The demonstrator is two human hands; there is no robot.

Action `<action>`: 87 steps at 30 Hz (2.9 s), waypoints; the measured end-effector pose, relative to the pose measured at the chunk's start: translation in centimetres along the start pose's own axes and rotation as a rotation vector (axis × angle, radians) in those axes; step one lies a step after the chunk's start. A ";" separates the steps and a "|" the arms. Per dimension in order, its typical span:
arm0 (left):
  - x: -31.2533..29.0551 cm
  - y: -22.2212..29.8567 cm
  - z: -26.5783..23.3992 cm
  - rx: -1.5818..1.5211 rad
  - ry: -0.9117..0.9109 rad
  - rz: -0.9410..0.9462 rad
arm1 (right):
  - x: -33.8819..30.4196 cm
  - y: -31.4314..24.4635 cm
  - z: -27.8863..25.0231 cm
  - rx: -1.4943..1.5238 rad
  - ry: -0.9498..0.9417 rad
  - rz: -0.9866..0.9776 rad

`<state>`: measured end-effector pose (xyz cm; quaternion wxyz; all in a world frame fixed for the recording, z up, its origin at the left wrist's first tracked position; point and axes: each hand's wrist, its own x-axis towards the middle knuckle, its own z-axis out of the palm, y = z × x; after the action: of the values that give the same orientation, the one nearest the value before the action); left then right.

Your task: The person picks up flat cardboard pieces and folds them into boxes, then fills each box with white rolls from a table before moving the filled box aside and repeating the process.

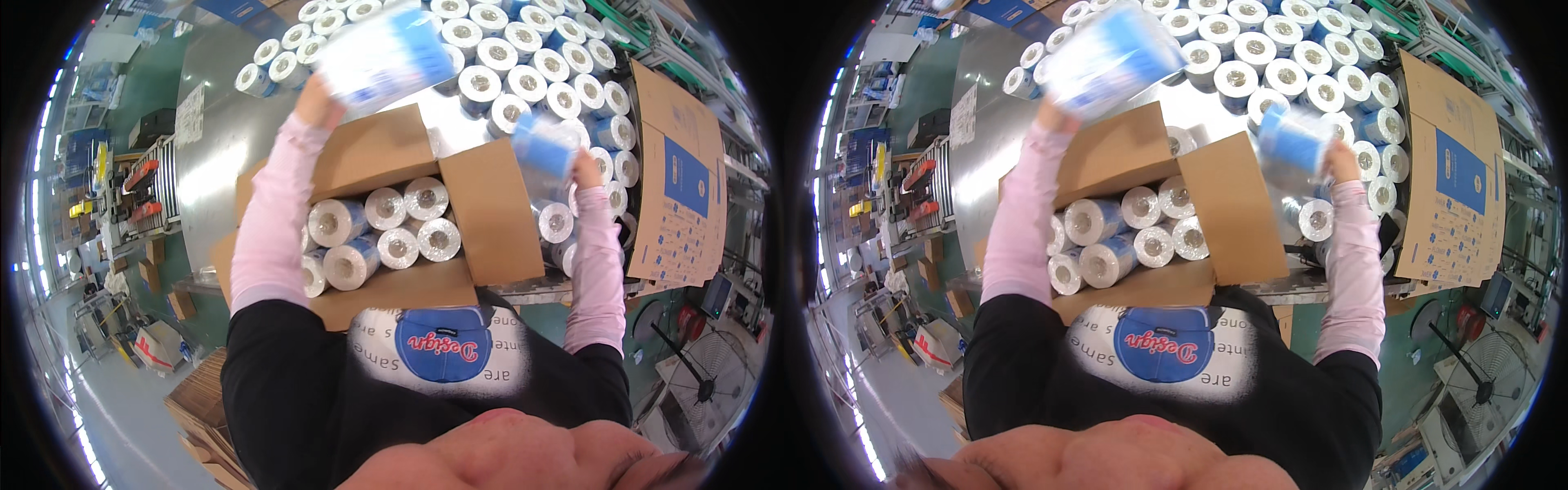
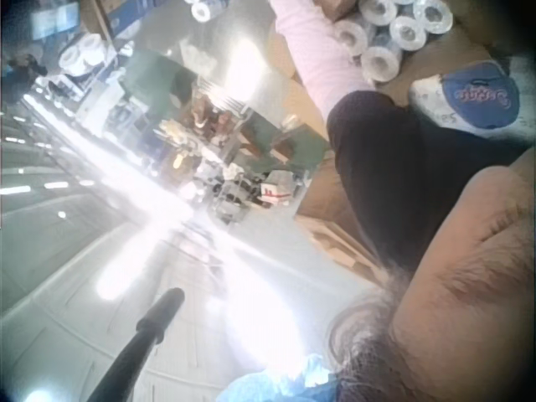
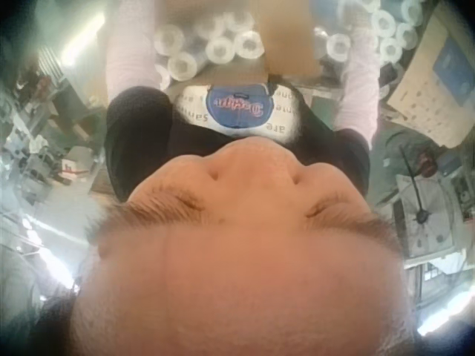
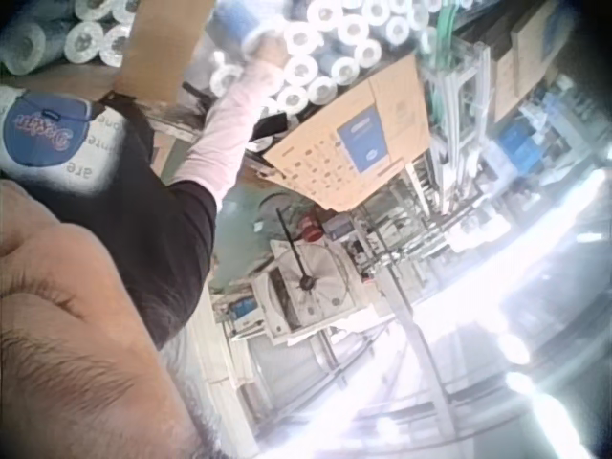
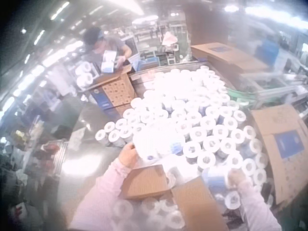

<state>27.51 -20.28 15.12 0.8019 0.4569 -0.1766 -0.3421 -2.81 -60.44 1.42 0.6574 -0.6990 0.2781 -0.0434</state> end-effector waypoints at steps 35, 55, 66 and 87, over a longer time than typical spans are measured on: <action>5.0 -17.8 -2.0 1.797 -0.565 -1.069 | -8.9 4.0 1.0 -1.319 0.033 0.261; -1.1 1.5 -9.5 0.978 0.376 -0.061 | -1.3 -0.6 -2.6 0.724 0.132 -0.014; -30.1 14.3 1.5 1.800 -0.249 -0.349 | -12.9 -26.1 32.6 -0.911 -1.062 -0.698; 8.0 -16.9 2.7 1.976 -0.439 -0.027 | -11.0 -6.7 17.2 -0.622 -0.026 -0.459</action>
<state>25.00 -33.50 1.87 0.0106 0.8450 -0.5190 -0.1285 -2.49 -40.26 8.87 0.3904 -0.9096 0.1061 -0.0941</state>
